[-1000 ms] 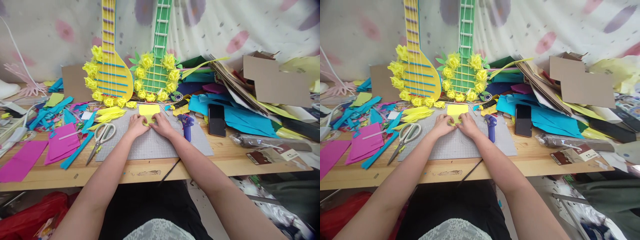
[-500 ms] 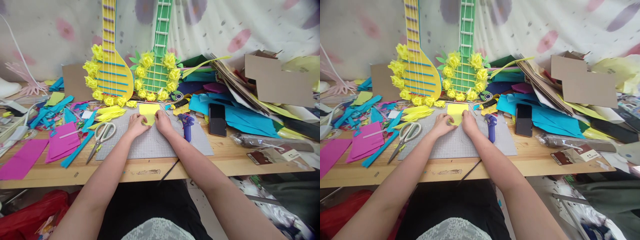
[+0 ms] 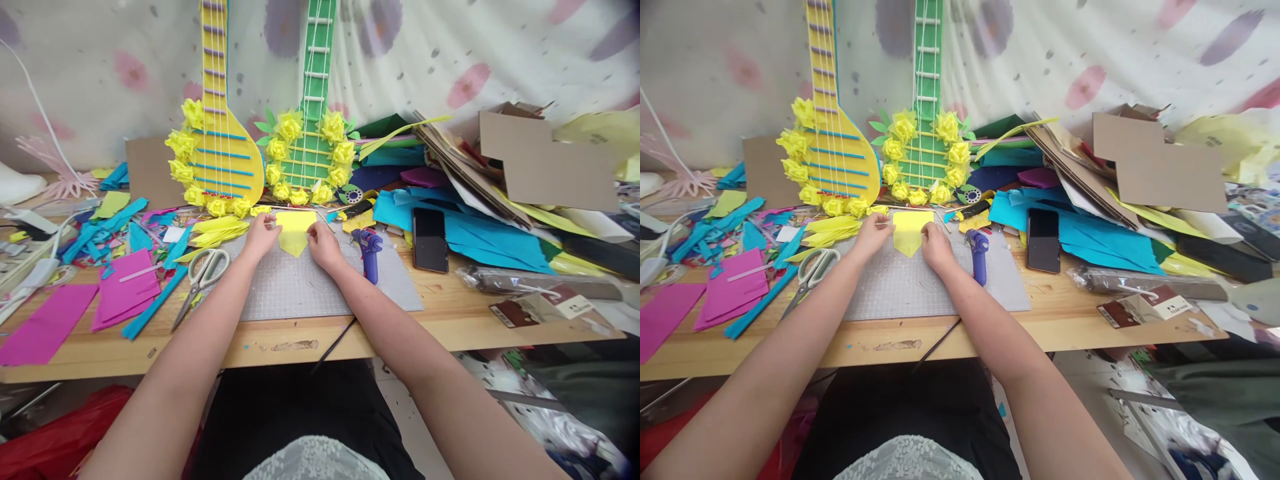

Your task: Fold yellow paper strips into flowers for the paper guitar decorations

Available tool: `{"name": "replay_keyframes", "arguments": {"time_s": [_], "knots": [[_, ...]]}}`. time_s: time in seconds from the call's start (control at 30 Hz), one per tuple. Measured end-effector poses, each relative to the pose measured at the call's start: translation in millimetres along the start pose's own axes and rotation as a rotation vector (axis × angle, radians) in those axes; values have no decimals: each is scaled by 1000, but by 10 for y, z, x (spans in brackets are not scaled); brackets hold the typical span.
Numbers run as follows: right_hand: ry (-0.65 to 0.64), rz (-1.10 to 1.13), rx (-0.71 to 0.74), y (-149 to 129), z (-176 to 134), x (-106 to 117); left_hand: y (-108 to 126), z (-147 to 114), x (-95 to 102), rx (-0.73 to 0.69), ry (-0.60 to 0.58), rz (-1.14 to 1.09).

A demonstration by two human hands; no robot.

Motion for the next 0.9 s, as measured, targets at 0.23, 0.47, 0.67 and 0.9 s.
{"name": "replay_keyframes", "arguments": {"time_s": [0.23, 0.47, 0.67, 0.9], "knots": [[29, 58, -17, 35, 0, -3, 349, 149, -118, -300, -124, 376], [81, 90, -64, 56, -1, 29, 474, 249, -382, -310, -447, 476], [89, 109, -72, 50, -2, 15, 478, 250, -281, -273, -607, 290], [263, 77, 13, -42, -26, 215, 366, 226, 88, -32, -199, -155]]}}
Point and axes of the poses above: each hand's wrist, its own z-axis towards the middle knuckle, its own x-axis out of the back of the hand, y = z × x, the point moved 3 cm from there along z, towards the middle knuckle, and after that the axes turned 13 degrees about y, right-handed, at the moved point
